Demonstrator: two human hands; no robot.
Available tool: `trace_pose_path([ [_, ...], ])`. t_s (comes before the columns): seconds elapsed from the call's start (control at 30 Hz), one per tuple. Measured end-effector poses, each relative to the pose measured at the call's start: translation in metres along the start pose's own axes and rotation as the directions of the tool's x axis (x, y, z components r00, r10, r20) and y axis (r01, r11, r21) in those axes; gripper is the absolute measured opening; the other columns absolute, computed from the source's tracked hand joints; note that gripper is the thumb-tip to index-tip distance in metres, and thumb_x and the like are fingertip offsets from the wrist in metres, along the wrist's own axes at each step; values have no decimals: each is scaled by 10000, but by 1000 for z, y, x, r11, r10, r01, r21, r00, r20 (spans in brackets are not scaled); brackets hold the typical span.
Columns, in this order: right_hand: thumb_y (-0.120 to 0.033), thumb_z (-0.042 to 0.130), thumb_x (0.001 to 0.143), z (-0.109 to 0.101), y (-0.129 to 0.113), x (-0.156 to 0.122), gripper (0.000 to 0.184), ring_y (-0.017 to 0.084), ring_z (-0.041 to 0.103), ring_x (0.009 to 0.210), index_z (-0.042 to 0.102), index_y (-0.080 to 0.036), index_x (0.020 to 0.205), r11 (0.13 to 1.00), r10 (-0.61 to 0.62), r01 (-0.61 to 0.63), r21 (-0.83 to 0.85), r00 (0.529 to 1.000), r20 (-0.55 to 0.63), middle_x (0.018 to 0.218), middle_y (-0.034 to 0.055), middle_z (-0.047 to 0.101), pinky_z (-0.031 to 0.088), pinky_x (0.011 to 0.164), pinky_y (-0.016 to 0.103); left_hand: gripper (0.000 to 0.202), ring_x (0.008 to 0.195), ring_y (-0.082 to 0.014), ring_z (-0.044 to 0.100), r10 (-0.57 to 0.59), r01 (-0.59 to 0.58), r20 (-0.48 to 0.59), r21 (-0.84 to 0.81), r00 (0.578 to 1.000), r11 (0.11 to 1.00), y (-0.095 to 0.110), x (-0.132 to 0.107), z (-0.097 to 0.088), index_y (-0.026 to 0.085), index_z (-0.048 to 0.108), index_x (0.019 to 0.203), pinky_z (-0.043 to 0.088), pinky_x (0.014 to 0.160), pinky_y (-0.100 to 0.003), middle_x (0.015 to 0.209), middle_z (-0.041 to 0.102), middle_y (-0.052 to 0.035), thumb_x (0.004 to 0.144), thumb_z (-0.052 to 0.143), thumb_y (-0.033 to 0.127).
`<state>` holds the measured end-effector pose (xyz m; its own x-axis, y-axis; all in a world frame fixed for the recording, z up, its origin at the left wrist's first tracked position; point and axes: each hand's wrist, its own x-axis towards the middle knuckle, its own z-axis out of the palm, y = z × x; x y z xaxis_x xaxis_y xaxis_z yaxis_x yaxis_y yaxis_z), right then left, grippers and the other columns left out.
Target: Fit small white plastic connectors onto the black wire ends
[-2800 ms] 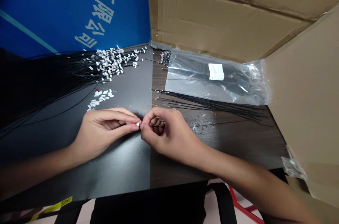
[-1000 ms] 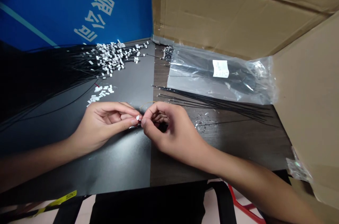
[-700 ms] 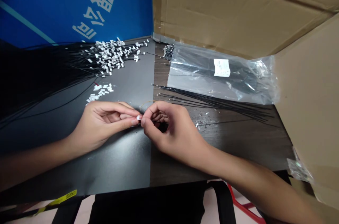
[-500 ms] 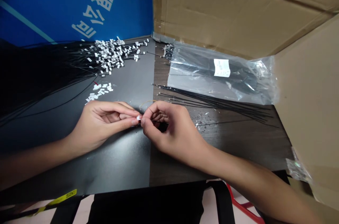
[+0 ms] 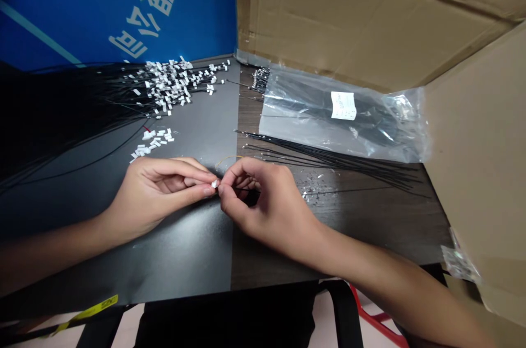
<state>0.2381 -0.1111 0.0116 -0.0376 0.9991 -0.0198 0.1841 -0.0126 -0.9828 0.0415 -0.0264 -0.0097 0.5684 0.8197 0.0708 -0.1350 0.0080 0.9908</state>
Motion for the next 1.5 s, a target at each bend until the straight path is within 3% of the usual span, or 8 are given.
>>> trace_pose_path([
  [0.33,-148,760,910,-2,-1,-1,54,159,684,781,733,-194,916,1000,3,-2,-31,1000,14,890,25,757,556,749,299,258,739,-116,823,-8,8,5,39,1000,999,1,-1,-1,226,934,872,668,716,-117,826,874,-39,779,863,-5],
  [0.63,-135,762,902,0,-3,-1,77,153,663,754,716,-197,896,998,59,-60,9,996,60,843,7,734,535,726,289,251,729,-113,804,131,-130,10,209,991,969,3,-7,-1,225,928,861,642,706,-141,838,875,-34,810,858,-11],
  [1.0,-229,844,943,-1,-3,-2,137,152,659,735,713,-198,919,993,103,-107,38,990,101,822,4,738,512,690,279,251,734,-133,806,191,-196,47,304,981,932,3,-10,-3,251,936,902,631,688,-186,848,873,-27,841,870,17],
  [1.1,-210,829,948,0,-3,-2,122,157,666,732,711,-199,920,995,95,-98,30,991,90,822,11,748,519,687,285,261,735,-121,805,195,-197,35,287,980,937,3,-11,-2,252,937,892,632,693,-163,844,874,-23,832,871,7],
  [1.27,-149,762,961,-1,-6,0,76,138,651,720,726,-196,914,998,47,-50,35,996,81,808,-4,734,522,687,264,286,767,-138,831,74,-68,-56,106,996,992,0,-9,1,239,940,952,681,757,-169,858,884,-33,800,887,3],
  [1.37,-141,771,953,-2,-7,-1,80,134,649,715,729,-192,908,999,39,-41,28,996,80,801,-8,730,521,686,260,264,746,-121,813,87,-84,-25,104,996,991,0,-8,0,229,932,865,654,716,-138,846,875,-37,796,883,-21],
  [1.5,-164,789,949,1,-4,-3,70,143,649,729,732,-191,919,999,42,-41,-15,997,69,811,2,736,514,688,271,260,740,-113,802,133,-135,23,155,991,979,0,-9,-2,229,932,884,631,702,-139,844,870,-39,821,880,-18],
])
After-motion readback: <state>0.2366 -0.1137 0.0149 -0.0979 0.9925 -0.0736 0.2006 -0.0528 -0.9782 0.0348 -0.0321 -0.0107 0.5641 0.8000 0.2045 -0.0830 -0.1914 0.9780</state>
